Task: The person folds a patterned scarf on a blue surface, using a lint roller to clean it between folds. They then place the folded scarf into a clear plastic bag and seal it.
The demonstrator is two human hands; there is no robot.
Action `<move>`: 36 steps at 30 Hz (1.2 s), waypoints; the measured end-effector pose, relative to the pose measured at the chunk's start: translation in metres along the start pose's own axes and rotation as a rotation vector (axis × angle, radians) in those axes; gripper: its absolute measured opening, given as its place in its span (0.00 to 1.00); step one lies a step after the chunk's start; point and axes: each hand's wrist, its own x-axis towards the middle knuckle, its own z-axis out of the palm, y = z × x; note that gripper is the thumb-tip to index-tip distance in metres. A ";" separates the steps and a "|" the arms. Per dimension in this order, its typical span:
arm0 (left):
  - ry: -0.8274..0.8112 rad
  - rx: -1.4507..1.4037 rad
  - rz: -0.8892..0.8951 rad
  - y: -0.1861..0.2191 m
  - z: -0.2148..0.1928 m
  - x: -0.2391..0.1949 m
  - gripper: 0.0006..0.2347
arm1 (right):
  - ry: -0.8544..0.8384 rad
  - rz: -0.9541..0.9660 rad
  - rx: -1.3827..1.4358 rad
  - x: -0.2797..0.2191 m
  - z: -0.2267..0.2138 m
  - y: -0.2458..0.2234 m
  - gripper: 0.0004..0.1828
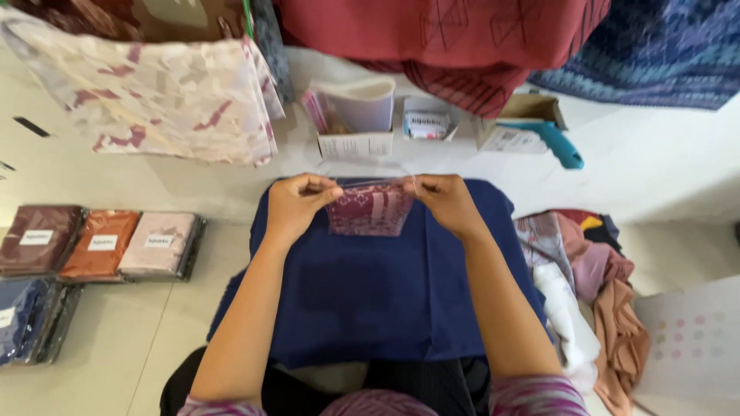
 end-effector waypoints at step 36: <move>-0.261 0.761 0.712 -0.139 0.066 0.002 0.13 | 0.119 0.023 -0.059 -0.058 0.094 0.102 0.22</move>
